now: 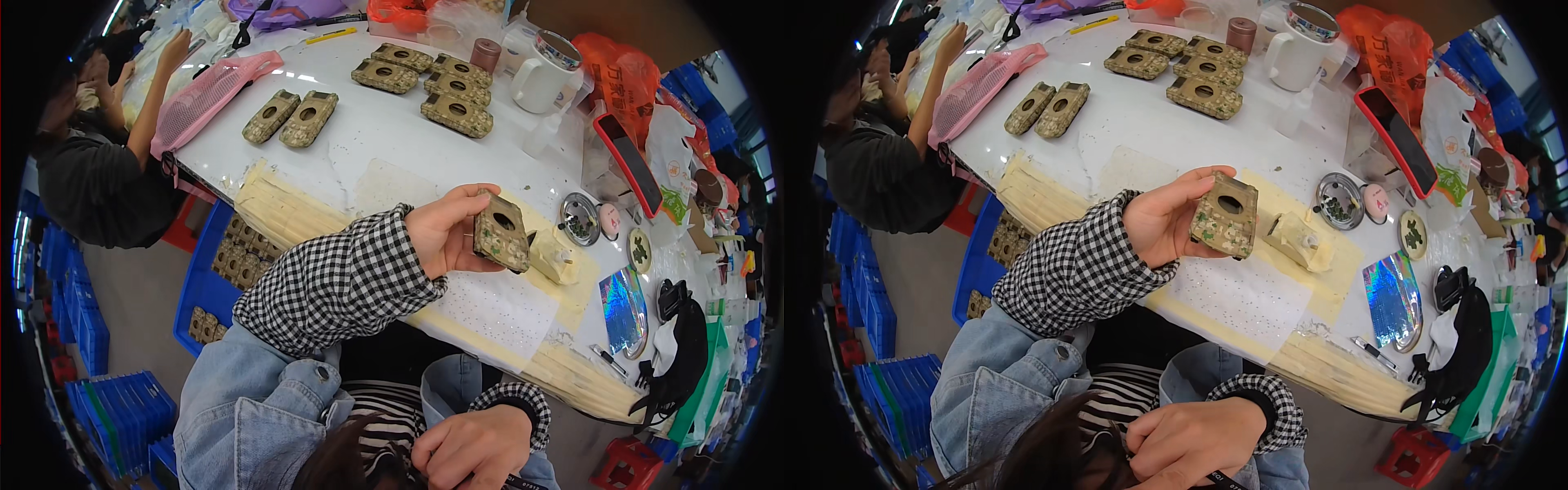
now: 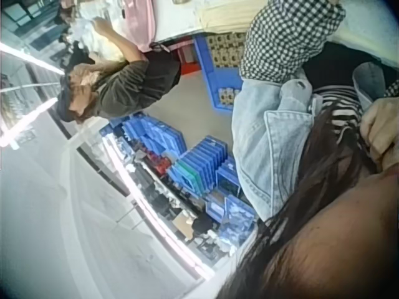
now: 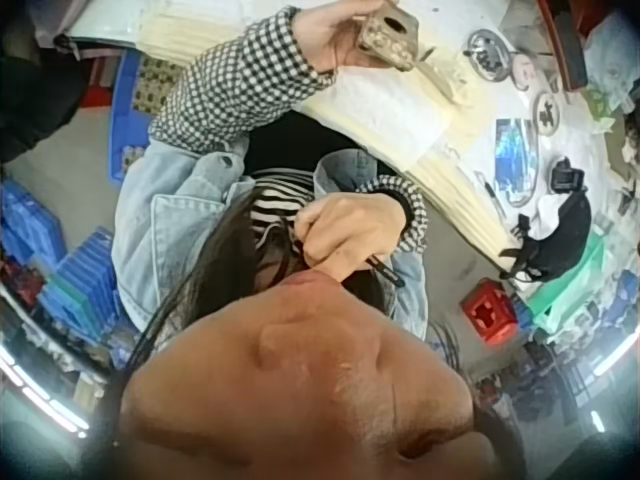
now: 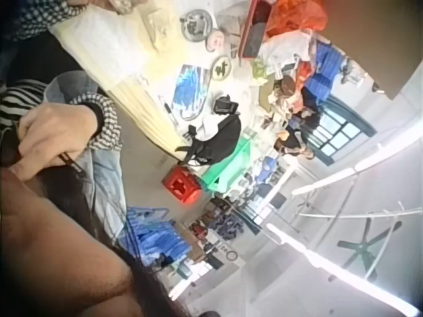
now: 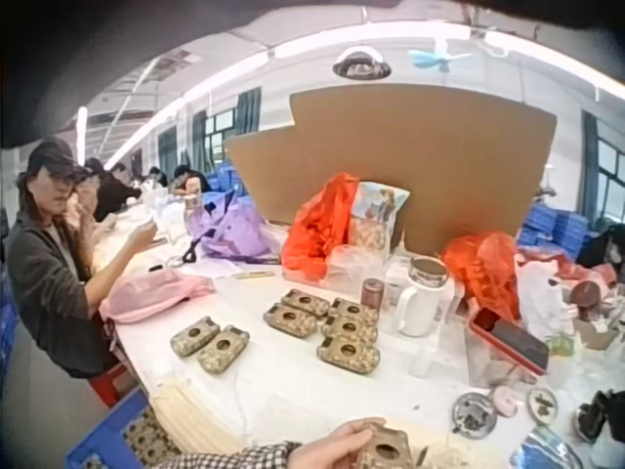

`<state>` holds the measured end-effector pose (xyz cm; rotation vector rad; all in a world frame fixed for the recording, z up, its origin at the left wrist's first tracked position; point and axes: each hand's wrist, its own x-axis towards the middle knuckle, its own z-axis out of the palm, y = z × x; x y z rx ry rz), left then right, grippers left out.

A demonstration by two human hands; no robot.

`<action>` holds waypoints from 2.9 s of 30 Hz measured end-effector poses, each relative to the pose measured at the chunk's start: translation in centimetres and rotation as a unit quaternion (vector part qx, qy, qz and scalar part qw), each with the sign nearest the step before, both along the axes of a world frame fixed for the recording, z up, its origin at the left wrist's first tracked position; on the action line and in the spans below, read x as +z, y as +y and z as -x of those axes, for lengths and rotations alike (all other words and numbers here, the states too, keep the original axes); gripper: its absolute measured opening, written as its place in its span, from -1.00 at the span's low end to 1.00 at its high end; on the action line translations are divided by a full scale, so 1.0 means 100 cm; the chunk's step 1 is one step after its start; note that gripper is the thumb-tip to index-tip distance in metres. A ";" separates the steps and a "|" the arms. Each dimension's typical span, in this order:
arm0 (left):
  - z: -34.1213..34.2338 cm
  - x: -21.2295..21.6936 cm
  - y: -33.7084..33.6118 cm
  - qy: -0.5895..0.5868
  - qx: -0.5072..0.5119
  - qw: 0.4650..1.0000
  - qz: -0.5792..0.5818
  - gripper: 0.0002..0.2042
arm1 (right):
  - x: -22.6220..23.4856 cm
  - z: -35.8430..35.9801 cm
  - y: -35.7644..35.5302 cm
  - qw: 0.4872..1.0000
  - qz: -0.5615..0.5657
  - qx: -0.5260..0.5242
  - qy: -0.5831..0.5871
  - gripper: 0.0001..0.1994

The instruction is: Painting camouflage markings onto small toy tank models using a fine brush.

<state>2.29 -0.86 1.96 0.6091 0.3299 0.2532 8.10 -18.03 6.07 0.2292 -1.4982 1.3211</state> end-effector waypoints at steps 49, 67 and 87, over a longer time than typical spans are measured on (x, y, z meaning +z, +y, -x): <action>-0.003 -0.006 -0.002 -0.010 -0.003 1.000 0.016 -0.57 | 0.009 0.009 0.015 0.999 0.005 0.039 0.013 -0.76; -0.004 -0.005 0.000 -0.011 -0.012 1.000 0.004 -0.59 | 0.010 0.011 0.007 0.999 0.013 -0.034 0.017 -0.61; -0.001 -0.004 0.001 -0.004 -0.016 1.000 -0.003 -0.65 | 0.000 0.035 0.011 0.968 0.139 0.010 0.208 -0.73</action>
